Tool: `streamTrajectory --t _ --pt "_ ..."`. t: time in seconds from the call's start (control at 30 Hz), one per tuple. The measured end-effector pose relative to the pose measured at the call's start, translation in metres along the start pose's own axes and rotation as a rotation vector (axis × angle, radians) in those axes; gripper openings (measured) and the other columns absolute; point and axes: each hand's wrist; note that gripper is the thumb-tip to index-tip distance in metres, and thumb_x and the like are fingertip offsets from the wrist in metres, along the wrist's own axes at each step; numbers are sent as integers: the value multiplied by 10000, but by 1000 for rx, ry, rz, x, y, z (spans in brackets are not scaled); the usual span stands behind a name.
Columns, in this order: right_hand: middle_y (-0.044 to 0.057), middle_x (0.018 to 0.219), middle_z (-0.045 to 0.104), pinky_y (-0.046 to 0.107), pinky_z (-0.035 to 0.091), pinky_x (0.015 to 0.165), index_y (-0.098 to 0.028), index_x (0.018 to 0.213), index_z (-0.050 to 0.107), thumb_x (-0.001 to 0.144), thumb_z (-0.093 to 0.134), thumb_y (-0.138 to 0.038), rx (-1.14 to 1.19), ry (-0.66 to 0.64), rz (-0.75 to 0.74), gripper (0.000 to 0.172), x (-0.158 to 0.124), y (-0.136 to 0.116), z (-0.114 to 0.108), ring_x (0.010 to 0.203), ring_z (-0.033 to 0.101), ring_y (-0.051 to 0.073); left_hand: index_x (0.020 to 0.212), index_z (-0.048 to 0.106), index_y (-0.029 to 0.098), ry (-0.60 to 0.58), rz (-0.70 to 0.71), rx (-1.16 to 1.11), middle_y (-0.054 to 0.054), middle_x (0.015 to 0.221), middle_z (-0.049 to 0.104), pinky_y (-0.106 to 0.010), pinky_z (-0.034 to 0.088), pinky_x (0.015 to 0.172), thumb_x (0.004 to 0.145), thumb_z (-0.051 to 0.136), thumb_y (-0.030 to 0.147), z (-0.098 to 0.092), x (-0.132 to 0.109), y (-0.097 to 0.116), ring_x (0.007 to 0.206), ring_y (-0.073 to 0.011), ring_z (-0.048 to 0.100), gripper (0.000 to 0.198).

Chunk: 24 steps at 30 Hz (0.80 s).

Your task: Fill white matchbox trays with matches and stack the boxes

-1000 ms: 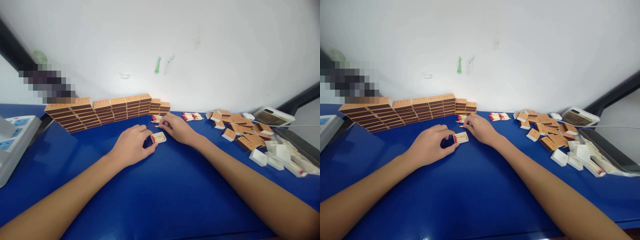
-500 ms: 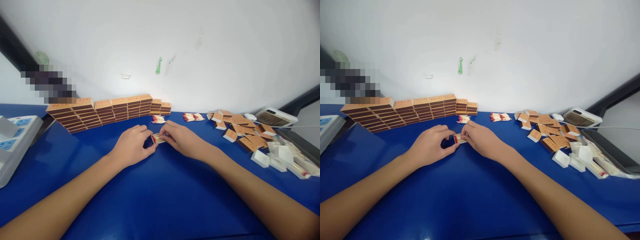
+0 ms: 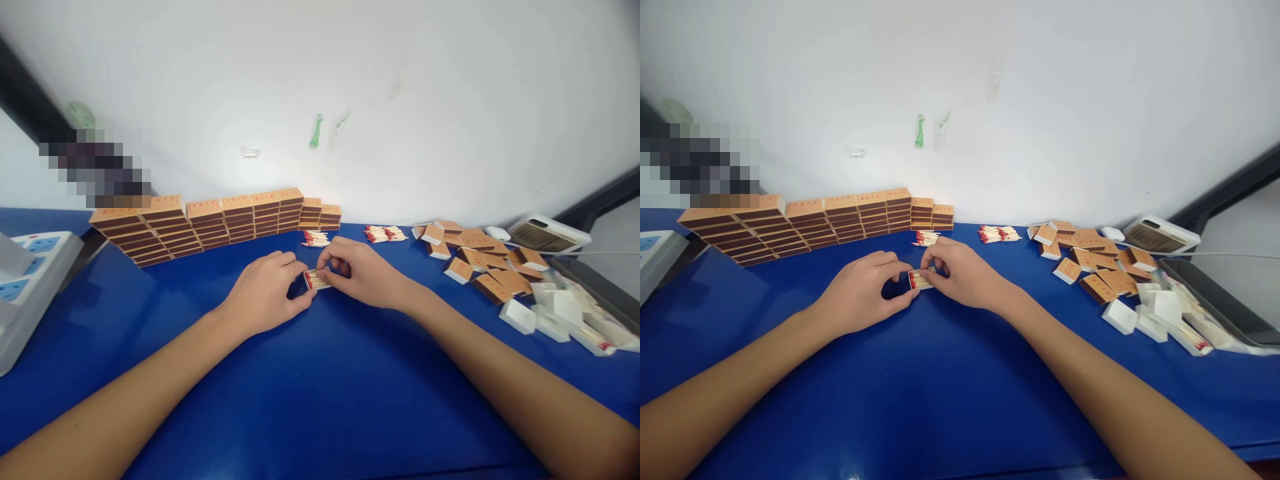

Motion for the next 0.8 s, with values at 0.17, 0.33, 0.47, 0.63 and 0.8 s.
streamTrajectory --t 0.17,0.33,0.47,0.63,0.8 --pt "22 855 555 302 456 687 -222 921 758 964 677 -283 48 -35 17 110 1 5 -5 766 543 160 1048 739 201 -1 6 -11 -39 919 673 -362 491 724 976 662 409 0 -1 0 879 -227 630 233" --pt "25 897 615 299 472 682 -230 948 791 947 710 -353 162 -128 47 148 1 12 -13 753 550 147 1023 740 200 1 13 -13 -37 914 667 -359 472 716 978 658 410 0 0 0 875 -226 622 230" --pt "24 900 653 291 460 657 -223 958 791 936 719 -357 224 -182 53 153 3 16 -16 732 538 141 1031 734 197 0 19 -15 -36 913 667 -361 470 725 982 652 409 1 -1 0 867 -223 620 233" --pt "4 827 616 287 442 650 -211 926 759 934 696 -312 201 -168 88 120 4 12 -13 718 514 141 1028 735 199 -2 25 -27 -39 917 667 -355 466 726 980 656 402 1 -1 0 877 -225 628 224" --pt "-11 814 542 282 436 660 -211 919 723 933 677 -253 152 -72 78 63 3 6 -5 712 499 132 1029 741 191 -17 24 -40 -33 908 652 -354 461 707 978 659 401 1 0 0 866 -219 623 231"
Point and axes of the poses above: each hand's wrist, its own x-axis towards the middle knuckle, its own z-axis out of the palm, y = z × x
